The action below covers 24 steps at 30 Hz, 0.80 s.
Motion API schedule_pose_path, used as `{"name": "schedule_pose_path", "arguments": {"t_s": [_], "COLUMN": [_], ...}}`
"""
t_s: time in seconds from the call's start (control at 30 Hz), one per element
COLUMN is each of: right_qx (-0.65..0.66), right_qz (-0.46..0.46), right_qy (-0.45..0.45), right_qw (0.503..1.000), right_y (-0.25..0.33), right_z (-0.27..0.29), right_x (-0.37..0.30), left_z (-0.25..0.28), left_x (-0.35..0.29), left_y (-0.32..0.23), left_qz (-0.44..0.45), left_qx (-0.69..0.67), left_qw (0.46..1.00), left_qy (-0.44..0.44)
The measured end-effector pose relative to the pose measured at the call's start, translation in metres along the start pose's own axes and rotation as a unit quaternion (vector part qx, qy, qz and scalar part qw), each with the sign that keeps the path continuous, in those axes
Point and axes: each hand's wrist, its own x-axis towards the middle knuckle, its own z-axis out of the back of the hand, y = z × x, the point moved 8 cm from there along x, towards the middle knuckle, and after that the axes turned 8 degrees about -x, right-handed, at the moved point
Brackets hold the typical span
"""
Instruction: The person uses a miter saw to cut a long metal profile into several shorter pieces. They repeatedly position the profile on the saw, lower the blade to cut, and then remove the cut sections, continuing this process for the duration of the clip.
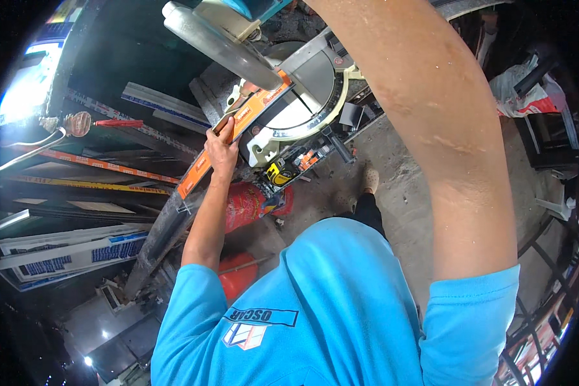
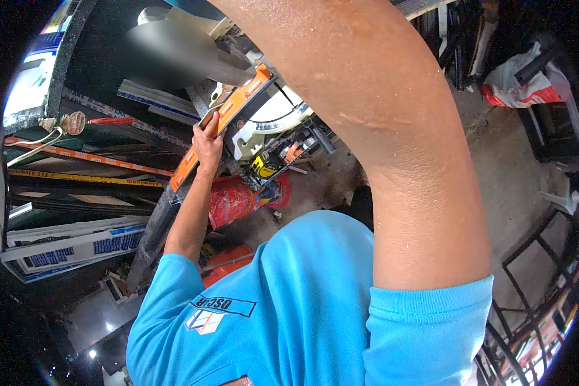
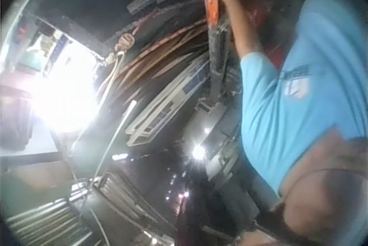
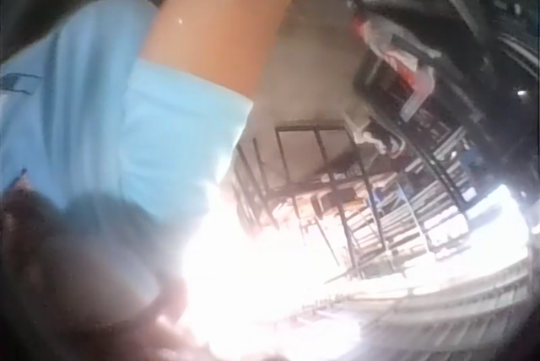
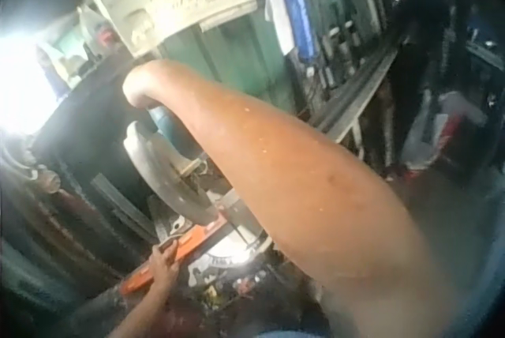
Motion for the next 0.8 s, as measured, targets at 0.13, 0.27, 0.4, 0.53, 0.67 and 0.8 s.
{"name": "schedule_pose_path", "arguments": {"t_s": [0.13, 0.27, 0.4, 0.53, 0.67, 0.8], "right_qx": [0.004, 0.008, 0.015, 0.034, 0.097, 0.161], "right_qz": [-0.007, -0.013, -0.014, -0.015, -0.055, -0.061], "right_qy": [-0.002, -0.002, -0.004, -0.002, -0.01, 0.011], "right_qw": [1.0, 1.0, 1.0, 0.999, 0.994, 0.985], "right_y": [-0.005, -0.008, -0.007, 0.002, -0.002, -0.003], "right_z": [-0.001, -0.001, 0.001, -0.001, 0.003, 0.008], "right_x": [-0.002, -0.003, -0.003, -0.001, -0.021, -0.057], "left_z": [0.001, 0.002, 0.001, 0.004, 0.009, 0.009], "left_x": [0.001, 0.002, 0.001, -0.004, 0.0, 0.004], "left_y": [-0.005, -0.008, -0.006, -0.003, -0.008, -0.013], "left_qz": [-0.006, -0.013, -0.005, 0.014, 0.004, -0.008], "left_qx": [0.003, 0.002, 0.006, 0.014, -0.007, -0.005], "left_qw": [1.0, 1.0, 1.0, 1.0, 1.0, 1.0], "left_qy": [-0.006, -0.008, -0.001, 0.008, -0.011, -0.013]}}
